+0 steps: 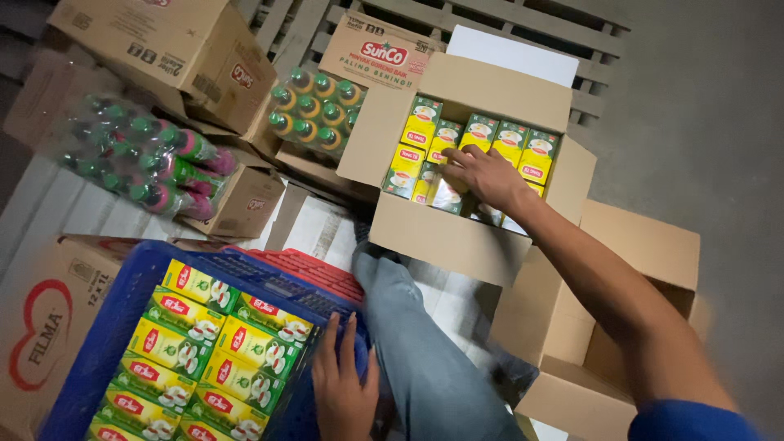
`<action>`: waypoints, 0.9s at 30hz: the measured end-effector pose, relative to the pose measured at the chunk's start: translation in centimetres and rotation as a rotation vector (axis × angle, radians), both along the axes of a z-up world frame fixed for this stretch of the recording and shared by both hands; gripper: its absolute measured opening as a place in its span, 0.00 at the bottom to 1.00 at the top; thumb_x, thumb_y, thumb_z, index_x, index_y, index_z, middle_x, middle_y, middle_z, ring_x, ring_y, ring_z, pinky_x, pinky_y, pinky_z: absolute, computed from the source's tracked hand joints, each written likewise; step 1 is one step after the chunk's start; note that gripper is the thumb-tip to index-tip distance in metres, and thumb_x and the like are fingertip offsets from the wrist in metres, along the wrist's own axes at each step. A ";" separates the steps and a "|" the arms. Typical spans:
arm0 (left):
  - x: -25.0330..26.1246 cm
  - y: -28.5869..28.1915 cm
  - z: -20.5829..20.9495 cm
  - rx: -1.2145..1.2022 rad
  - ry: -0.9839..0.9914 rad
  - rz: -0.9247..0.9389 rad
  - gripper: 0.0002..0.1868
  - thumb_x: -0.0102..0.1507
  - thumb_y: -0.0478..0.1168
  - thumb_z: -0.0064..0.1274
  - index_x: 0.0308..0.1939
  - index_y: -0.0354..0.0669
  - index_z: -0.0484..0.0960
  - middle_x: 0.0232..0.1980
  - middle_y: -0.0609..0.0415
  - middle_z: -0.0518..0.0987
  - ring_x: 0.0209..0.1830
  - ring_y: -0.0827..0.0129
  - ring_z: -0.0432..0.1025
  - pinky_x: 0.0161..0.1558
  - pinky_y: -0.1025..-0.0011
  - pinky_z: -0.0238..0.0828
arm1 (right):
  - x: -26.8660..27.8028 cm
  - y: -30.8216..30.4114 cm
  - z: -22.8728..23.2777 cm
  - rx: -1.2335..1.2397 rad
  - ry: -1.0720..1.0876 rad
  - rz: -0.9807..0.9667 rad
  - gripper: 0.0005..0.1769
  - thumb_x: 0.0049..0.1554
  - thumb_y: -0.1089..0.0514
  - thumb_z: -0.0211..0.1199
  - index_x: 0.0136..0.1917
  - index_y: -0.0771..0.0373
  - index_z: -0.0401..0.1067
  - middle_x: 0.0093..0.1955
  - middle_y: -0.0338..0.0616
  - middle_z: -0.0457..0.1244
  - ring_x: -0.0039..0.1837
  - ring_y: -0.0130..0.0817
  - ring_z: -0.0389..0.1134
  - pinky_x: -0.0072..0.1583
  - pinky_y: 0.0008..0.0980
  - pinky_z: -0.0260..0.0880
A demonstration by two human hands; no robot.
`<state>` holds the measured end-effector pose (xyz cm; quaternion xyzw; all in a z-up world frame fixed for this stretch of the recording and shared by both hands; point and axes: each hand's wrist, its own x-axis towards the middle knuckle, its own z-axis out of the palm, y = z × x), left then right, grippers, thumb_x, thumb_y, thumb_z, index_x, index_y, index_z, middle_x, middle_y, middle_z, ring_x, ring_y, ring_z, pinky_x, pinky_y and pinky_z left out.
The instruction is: The person transfers small yellow and green boxes from a blue plastic crate into a cardboard box. They repeatedly pick up boxes, place them into the cardboard box, and adjust the arrangement inside the crate.
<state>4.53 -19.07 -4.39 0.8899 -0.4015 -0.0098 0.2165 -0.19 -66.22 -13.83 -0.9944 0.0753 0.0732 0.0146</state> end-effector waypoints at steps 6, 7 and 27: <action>0.1 0.1 0.3 -0.050 0.002 -0.005 0.33 0.66 0.46 0.64 0.76 0.49 0.75 0.82 0.46 0.71 0.76 0.48 0.71 0.73 0.52 0.69 | -1.7 0.6 2.7 -0.115 -0.143 0.001 0.40 0.60 0.70 0.54 0.83 0.48 0.61 0.88 0.35 0.55 0.80 0.52 0.56 0.50 0.53 0.65; 0.0 0.3 0.2 -0.057 -0.002 0.008 0.33 0.66 0.46 0.64 0.76 0.49 0.75 0.82 0.46 0.71 0.76 0.48 0.71 0.73 0.52 0.69 | -1.8 0.9 3.2 -0.122 -0.147 0.014 0.40 0.60 0.70 0.54 0.83 0.48 0.61 0.88 0.35 0.55 0.80 0.52 0.56 0.50 0.53 0.65; -5.4 19.7 0.9 -0.413 0.331 0.393 0.33 0.67 0.40 0.62 0.77 0.49 0.76 0.81 0.45 0.71 0.80 0.52 0.71 0.74 0.54 0.69 | 8.7 26.2 17.4 0.699 -0.614 0.190 0.38 0.62 0.43 0.71 0.78 0.64 0.67 0.67 0.53 0.65 0.66 0.46 0.65 0.62 0.39 0.67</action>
